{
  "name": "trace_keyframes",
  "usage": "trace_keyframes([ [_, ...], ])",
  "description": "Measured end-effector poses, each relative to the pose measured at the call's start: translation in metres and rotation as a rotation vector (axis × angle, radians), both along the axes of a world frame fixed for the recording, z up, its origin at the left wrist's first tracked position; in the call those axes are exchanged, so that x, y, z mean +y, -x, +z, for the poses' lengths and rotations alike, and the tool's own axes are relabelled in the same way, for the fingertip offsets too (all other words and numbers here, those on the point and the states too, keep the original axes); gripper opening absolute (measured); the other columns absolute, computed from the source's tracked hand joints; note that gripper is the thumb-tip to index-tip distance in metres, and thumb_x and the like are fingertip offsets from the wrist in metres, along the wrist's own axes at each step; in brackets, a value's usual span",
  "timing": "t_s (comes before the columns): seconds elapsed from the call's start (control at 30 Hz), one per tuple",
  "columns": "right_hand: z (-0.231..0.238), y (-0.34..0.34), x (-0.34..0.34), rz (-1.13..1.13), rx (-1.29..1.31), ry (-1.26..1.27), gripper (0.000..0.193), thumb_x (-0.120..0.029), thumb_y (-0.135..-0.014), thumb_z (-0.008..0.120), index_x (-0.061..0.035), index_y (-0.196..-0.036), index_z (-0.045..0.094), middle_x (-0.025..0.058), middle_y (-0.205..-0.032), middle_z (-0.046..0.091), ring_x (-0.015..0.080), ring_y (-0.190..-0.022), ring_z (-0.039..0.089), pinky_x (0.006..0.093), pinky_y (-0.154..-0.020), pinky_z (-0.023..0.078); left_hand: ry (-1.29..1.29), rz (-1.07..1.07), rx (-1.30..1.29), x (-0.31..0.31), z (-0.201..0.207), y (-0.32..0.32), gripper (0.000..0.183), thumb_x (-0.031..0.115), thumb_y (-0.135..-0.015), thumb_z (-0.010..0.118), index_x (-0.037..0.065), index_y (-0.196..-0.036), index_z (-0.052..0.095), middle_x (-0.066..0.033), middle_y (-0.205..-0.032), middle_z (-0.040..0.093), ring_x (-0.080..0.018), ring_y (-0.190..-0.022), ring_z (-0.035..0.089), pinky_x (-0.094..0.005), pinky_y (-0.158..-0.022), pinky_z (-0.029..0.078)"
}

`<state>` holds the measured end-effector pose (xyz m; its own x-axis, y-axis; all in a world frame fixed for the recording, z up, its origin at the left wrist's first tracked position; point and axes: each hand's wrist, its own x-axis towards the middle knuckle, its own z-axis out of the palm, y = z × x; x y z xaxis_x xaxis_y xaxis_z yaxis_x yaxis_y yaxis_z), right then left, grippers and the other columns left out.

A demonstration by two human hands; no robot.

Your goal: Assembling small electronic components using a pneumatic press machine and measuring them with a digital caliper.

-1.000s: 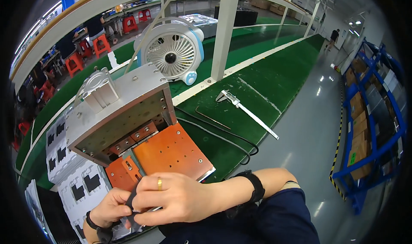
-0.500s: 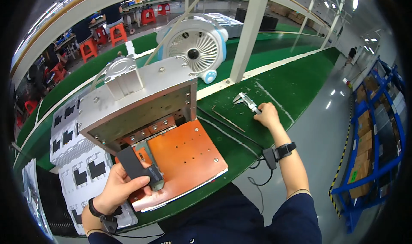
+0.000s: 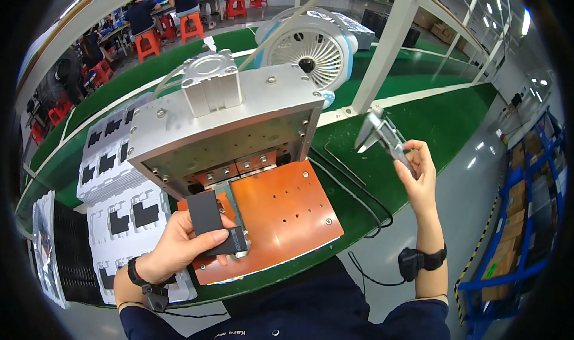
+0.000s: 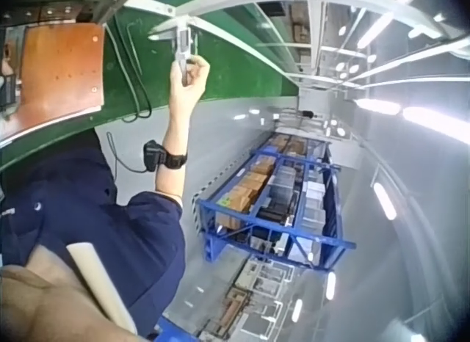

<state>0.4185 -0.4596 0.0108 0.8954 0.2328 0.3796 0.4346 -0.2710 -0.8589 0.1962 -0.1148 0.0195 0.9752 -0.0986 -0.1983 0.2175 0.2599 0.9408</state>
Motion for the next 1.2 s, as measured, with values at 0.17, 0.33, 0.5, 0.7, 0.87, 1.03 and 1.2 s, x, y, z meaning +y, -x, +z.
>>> trace_keyframes([
  [0.17,0.031,0.061,0.061,0.318,-0.126,0.094,0.039,-0.016,-0.071,0.084,-0.0051,-0.101,0.061,0.0013,-0.083,0.067,0.0036,-0.066,0.057,0.0178,-0.052,0.038,-0.07,-0.008,0.043,0.002,-0.001,-0.001,0.023,0.017,-0.094,0.063,0.002,-0.11,0.062,-0.0067,-0.091,0.07,-0.0089,-0.067,0.069,-0.0165,-0.042,0.041],
  [0.33,0.037,0.069,0.094,0.417,-0.48,0.156,0.039,-0.021,-0.063,0.088,-0.0063,-0.093,0.067,0.0025,-0.077,0.067,0.0124,-0.06,0.06,0.0218,-0.052,0.044,-0.084,-0.03,0.04,0.002,0.003,-0.001,0.023,0.017,-0.093,0.064,0.001,-0.109,0.063,-0.0071,-0.089,0.07,-0.009,-0.065,0.068,-0.0166,-0.043,0.042],
  [0.5,0.035,0.071,0.098,0.469,-0.476,0.158,0.039,-0.019,-0.064,0.087,-0.0053,-0.095,0.067,0.0047,-0.08,0.069,0.0156,-0.063,0.063,0.0247,-0.057,0.049,-0.056,-0.033,0.054,0.005,0.001,-0.001,0.022,0.015,-0.092,0.064,0.0,-0.109,0.063,-0.0082,-0.089,0.07,-0.0098,-0.062,0.067,-0.0176,-0.046,0.044],
  [0.7,0.035,0.068,0.099,0.48,-0.473,0.164,0.04,-0.019,-0.064,0.087,-0.0045,-0.095,0.067,0.005,-0.08,0.069,0.0155,-0.065,0.064,0.0251,-0.058,0.05,0.027,-0.037,0.056,0.005,0.003,0.0,0.021,0.014,-0.092,0.064,0.0,-0.108,0.063,-0.0091,-0.091,0.07,-0.0107,-0.062,0.067,-0.0185,-0.049,0.046],
  [0.87,0.034,0.067,0.1,0.486,-0.475,0.153,0.04,-0.019,-0.064,0.087,-0.0043,-0.096,0.067,0.005,-0.081,0.069,0.0157,-0.065,0.064,0.0253,-0.058,0.05,0.011,-0.043,0.059,0.006,0.005,-0.001,0.021,0.013,-0.092,0.064,0.0,-0.107,0.063,-0.0101,-0.092,0.07,-0.0114,-0.062,0.067,-0.0193,-0.051,0.049],
  [1.03,0.034,0.067,0.101,0.481,-0.507,0.157,0.04,-0.02,-0.064,0.087,-0.0045,-0.095,0.067,0.005,-0.08,0.069,0.0163,-0.064,0.063,0.0255,-0.057,0.05,-0.006,-0.036,0.086,0.006,0.004,-0.002,0.02,0.013,-0.092,0.064,-0.001,-0.106,0.063,-0.011,-0.092,0.07,-0.0121,-0.062,0.067,-0.0205,-0.055,0.051],
  [1.2,0.033,0.065,0.102,0.467,-0.557,0.167,0.041,-0.023,-0.064,0.087,-0.0056,-0.095,0.067,0.004,-0.079,0.069,0.016,-0.061,0.062,0.0252,-0.055,0.048,0.025,-0.027,0.054,0.005,0.002,-0.002,0.019,0.012,-0.092,0.064,-0.001,-0.106,0.063,-0.0113,-0.092,0.07,-0.012,-0.062,0.067,-0.0209,-0.055,0.051],
])
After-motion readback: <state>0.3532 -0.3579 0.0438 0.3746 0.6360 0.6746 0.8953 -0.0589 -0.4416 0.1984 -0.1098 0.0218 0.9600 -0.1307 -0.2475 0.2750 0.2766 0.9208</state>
